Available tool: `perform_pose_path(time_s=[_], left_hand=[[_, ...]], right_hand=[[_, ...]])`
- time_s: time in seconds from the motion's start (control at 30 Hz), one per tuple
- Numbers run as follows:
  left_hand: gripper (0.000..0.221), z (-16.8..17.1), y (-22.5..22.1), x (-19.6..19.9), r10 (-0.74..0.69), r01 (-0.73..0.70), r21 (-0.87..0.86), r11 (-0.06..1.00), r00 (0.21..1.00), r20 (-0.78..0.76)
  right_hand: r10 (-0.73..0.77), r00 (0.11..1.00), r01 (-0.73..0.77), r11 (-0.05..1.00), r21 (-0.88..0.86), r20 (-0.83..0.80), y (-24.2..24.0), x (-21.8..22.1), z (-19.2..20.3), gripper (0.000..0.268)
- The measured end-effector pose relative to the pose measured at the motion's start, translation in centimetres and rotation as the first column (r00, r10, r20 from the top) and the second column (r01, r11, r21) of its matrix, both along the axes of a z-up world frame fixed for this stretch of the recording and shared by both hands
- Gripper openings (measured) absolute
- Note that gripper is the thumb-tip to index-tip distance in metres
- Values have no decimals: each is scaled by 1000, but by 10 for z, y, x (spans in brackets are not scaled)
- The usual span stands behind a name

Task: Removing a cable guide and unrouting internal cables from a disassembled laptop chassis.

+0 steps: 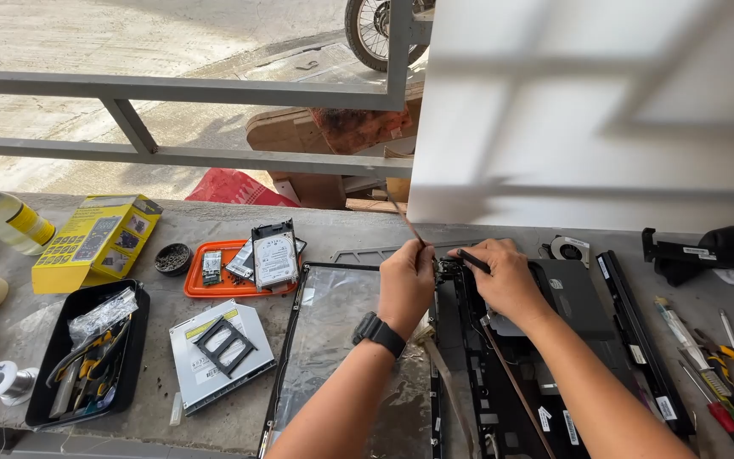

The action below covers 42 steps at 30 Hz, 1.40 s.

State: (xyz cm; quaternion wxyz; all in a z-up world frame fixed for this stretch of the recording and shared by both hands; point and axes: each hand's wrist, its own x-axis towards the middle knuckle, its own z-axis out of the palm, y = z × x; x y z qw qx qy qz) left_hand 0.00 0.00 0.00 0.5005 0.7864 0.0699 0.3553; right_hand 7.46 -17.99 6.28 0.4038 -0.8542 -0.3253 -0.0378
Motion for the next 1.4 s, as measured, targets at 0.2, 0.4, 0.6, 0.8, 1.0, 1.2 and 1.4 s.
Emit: perform_pose_path(time_s=[0.2, 0.4, 0.6, 0.8, 1.0, 1.2, 1.4], left_hand=[[16, 0, -6, 6, -4, -20, -243, 970, 995, -98], [9, 25, -9, -1, 18, -17, -30, 999, 1000, 15], [15, 44, -7, -6, -58, 64, -299, 952, 998, 28], [12, 57, -9, -62, -82, 58, -283, 957, 994, -73], [13, 93, -47, -171, -200, 123, -318, 940, 955, -222], [9, 82, -84, -257, -197, 111, -437, 893, 968, -158], [11, 67, -97, -307, -155, 125, -119, 985, 942, -298]], right_hand=[[3, 1000, -3, 1000, -10, -26, 1, 6, -1, 27], [-11, 1000, 10, 999, -47, -19, -2, 4, -9, 28], [-24, 993, 20, 999, 40, 112, -14, 25, -38, 25], [-42, 959, -17, 979, 205, 280, -24, -16, 8, 28], [151, 985, -154, 988, -27, -87, -39, -123, 56, 37], [157, 900, -144, 988, 63, -406, -65, -214, 25, 43], [317, 719, -72, 919, 387, -619, -101, -271, -27, 46]])
